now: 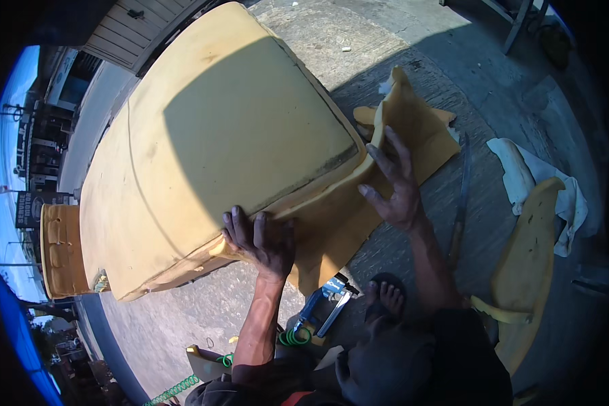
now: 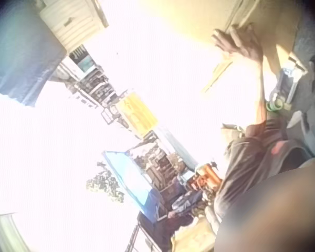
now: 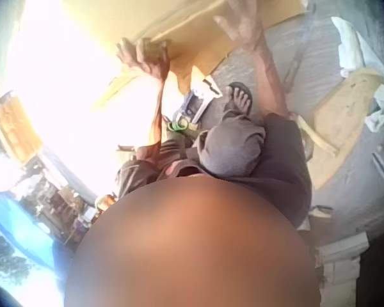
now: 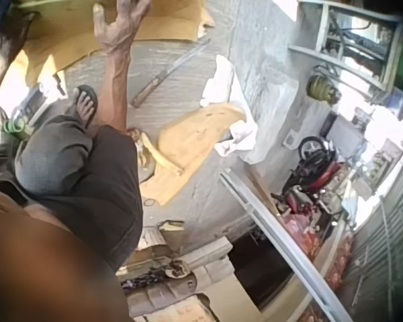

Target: The person is upholstering a large furniture cushion. They apply glue to the edges, attach foam padding, and secure the material using a pneumatic staple gun. The person also uses a knife to trim excess foam and scissors to cut the padding.

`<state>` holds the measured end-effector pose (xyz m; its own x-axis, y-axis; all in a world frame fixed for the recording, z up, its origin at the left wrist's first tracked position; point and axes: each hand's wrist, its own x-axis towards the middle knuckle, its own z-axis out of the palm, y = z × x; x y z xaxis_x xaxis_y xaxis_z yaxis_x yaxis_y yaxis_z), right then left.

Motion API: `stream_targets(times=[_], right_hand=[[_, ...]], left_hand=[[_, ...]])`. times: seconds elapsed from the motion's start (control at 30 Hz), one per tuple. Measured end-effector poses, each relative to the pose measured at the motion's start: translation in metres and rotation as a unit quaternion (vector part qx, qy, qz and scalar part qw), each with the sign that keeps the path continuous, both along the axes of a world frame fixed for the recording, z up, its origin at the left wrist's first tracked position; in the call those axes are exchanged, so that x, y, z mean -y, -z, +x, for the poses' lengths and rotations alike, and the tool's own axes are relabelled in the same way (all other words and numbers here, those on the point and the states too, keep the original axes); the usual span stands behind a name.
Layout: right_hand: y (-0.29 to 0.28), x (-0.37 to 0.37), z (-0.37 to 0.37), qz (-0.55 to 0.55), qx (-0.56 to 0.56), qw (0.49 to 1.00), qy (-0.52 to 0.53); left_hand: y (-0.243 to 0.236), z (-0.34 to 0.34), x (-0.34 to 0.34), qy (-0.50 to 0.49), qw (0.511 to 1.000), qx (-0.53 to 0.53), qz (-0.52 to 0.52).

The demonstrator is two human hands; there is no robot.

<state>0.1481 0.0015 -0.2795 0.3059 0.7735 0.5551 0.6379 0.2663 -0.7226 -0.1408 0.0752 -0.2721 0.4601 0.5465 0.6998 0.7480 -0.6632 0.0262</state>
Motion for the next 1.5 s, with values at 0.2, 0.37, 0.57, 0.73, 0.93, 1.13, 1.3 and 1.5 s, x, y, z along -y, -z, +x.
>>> stream_targets(times=[0.2, 0.37, 0.57, 0.73, 0.93, 1.13, 1.3, 1.5], right_hand=[[-0.01, -0.009, 0.004, 0.015, 0.073, 0.996, 0.056], [-0.02, -0.003, 0.008, -0.007, 0.123, 0.99, 0.065], [-0.038, -0.003, -0.003, -0.015, 0.136, 0.991, 0.004], [-0.033, -0.011, -0.026, -0.023, 0.217, 0.976, -0.005], [-0.042, -0.006, -0.036, -0.046, 0.219, 0.974, 0.018], [-0.044, -0.007, -0.032, -0.065, 0.248, 0.966, 0.017], [-0.051, -0.008, -0.049, -0.058, 0.295, 0.953, 0.03], [-0.079, 0.003, -0.101, -0.017, 0.353, 0.934, -0.059]], left_hand=[[0.007, 0.009, -0.001, -0.009, 0.999, 0.027, 0.014], [0.006, 0.007, 0.001, -0.008, 0.999, 0.024, 0.021], [0.011, 0.007, -0.002, -0.006, 0.999, 0.049, 0.012], [0.015, -0.002, 0.001, 0.039, 0.996, 0.082, -0.005], [0.044, -0.029, 0.047, -0.007, 0.995, 0.1, 0.018], [0.074, -0.038, 0.04, -0.067, 0.989, 0.126, -0.032], [0.084, -0.031, 0.029, -0.115, 0.98, 0.159, 0.037], [0.044, -0.061, 0.059, -0.124, 0.921, 0.362, -0.078]])
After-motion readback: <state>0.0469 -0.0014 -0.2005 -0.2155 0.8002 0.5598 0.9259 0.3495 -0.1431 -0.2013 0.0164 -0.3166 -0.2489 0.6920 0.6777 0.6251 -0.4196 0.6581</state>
